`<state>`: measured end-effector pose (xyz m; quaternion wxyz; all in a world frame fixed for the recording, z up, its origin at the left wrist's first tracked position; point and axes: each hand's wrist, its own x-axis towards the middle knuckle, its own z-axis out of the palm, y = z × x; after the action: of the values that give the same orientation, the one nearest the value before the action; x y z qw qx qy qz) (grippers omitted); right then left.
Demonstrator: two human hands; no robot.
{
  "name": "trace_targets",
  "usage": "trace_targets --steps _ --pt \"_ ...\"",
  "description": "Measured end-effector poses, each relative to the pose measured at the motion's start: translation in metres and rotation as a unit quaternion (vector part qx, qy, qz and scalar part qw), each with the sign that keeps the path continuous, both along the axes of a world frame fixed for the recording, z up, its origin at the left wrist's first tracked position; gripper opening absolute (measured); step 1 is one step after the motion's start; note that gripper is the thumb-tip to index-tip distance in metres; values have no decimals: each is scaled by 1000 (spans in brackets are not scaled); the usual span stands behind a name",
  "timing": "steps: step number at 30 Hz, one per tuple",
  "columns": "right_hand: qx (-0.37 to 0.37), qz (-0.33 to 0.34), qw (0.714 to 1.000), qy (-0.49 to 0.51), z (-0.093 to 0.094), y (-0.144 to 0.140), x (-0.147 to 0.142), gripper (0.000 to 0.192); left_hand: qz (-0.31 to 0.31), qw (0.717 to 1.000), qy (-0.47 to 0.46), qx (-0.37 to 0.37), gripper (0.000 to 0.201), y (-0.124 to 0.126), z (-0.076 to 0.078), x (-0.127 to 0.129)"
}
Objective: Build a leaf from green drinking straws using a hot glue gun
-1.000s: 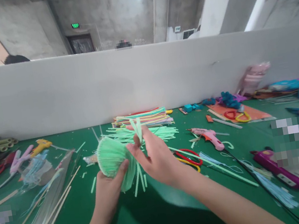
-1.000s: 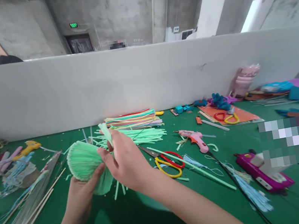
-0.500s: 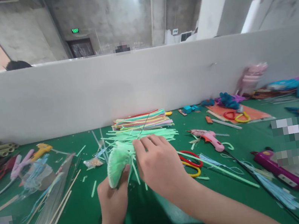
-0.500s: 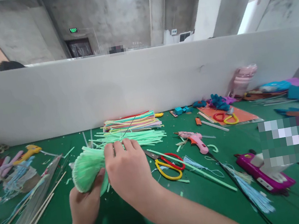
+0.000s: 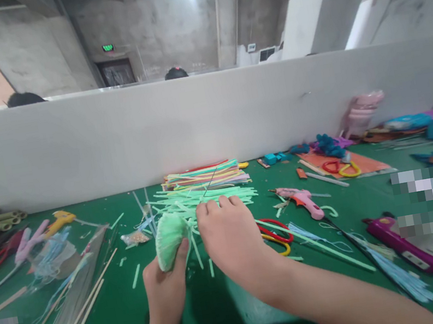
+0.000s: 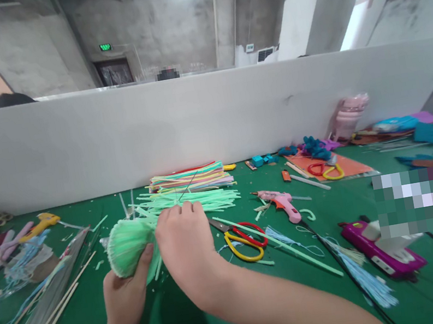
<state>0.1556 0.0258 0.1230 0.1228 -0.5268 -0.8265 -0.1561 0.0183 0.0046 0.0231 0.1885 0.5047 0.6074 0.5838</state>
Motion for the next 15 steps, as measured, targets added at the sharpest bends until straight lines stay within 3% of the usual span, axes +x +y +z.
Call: trace_targets --steps 9,15 --pt "-30 12 999 -21 8 -15 3 22 -3 1000 3 0 23 -2 3 1" --pt "-45 -21 999 -6 13 -3 -2 21 -12 1000 15 9 23 -2 0 0"
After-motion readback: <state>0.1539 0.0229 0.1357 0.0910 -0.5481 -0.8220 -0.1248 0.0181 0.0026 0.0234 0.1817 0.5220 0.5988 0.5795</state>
